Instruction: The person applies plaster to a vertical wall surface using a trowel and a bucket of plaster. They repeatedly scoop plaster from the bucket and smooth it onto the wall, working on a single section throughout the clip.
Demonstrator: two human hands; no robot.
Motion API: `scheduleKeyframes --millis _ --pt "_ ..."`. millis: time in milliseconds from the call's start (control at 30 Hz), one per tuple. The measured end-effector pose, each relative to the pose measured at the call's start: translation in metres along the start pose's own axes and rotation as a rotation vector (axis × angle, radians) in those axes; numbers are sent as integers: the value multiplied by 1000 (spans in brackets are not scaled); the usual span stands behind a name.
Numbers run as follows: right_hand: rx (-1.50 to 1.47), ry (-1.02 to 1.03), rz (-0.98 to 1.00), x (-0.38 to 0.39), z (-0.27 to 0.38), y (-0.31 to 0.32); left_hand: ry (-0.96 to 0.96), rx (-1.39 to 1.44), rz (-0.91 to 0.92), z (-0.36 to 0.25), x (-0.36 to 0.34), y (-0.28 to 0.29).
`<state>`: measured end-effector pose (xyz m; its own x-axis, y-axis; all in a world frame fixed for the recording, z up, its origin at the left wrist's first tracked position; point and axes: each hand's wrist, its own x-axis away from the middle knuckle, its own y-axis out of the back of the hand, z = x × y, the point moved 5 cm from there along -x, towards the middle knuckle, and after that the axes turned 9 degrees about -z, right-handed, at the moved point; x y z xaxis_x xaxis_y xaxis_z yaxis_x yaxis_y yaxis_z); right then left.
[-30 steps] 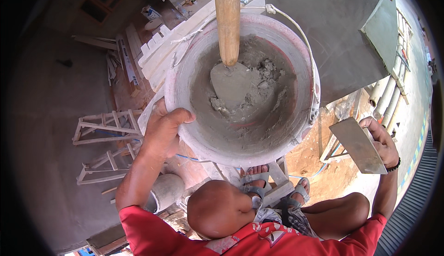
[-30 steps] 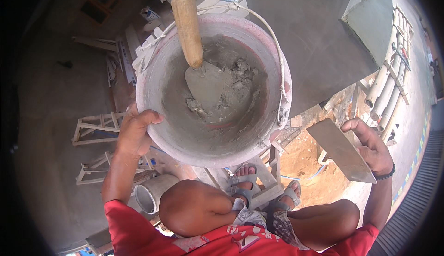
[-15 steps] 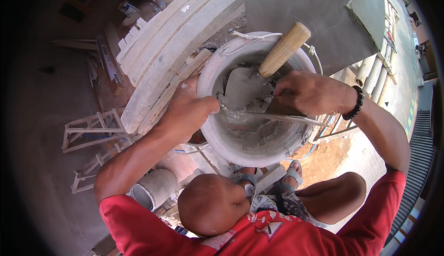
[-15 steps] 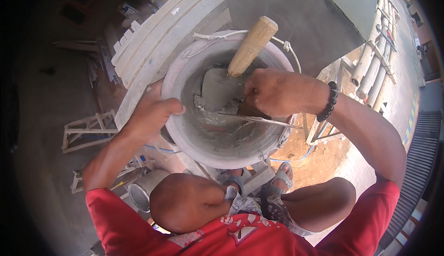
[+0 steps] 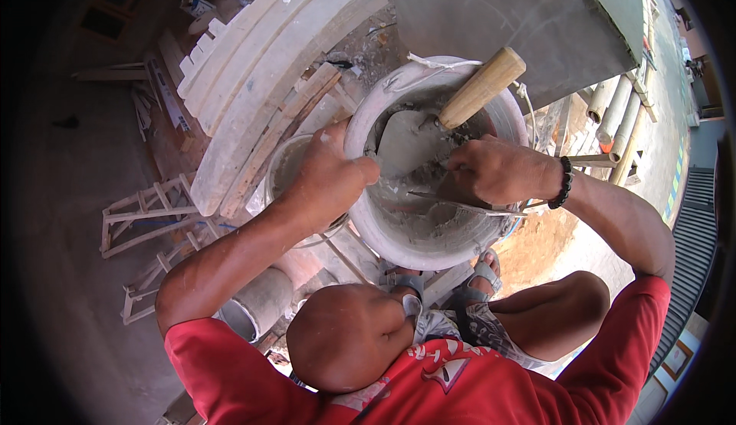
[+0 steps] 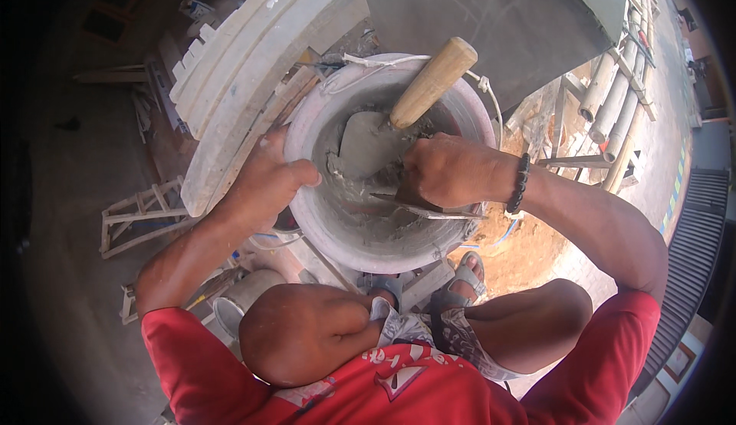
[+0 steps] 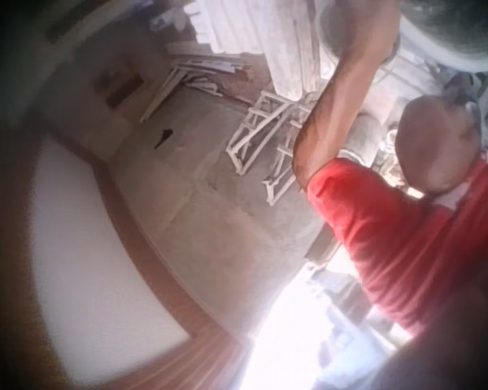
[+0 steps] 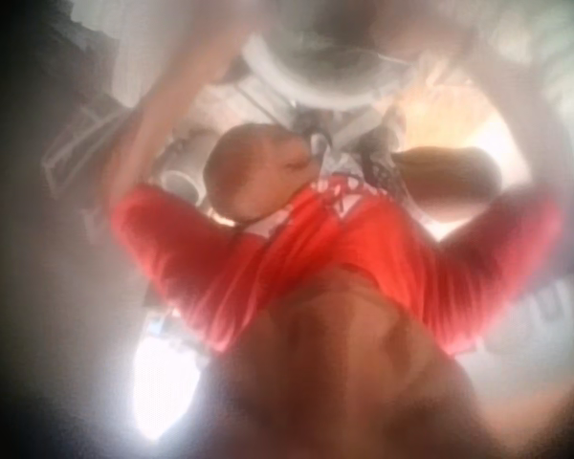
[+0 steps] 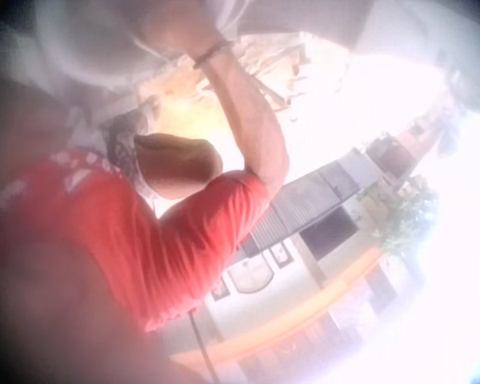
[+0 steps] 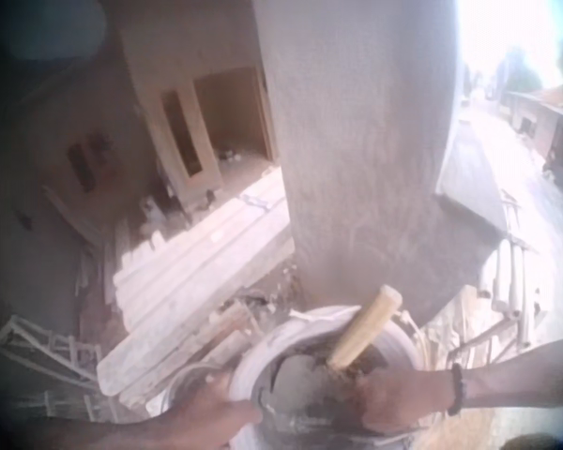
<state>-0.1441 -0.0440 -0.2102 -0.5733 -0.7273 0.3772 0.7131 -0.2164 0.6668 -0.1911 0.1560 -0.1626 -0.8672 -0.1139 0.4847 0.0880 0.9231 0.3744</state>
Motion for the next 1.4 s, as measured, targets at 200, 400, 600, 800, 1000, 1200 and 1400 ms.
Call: scheduleKeyframes --millis 200,400,600,800,1000,1200,1400 --pt "-54 16 106 3 7 0 -10 98 6 8 -3 -6" --pt "-384 -32 230 9 -7 8 22 85 6 22 -9 -6" --pt "-1100 -224 148 37 -32 29 27 231 -126 30 -6 10" --pt "-1243 58 -136 82 -14 69 83 477 -174 44 0 54" --pt "-1371 147 -332 105 -42 67 157 905 -426 86 1 128" --pt "-1970 -335 -441 119 -97 18 123 1005 -710 147 -81 207" --pt "-1648 -179 -86 68 -80 -18 214 1113 -930 209 -152 252"
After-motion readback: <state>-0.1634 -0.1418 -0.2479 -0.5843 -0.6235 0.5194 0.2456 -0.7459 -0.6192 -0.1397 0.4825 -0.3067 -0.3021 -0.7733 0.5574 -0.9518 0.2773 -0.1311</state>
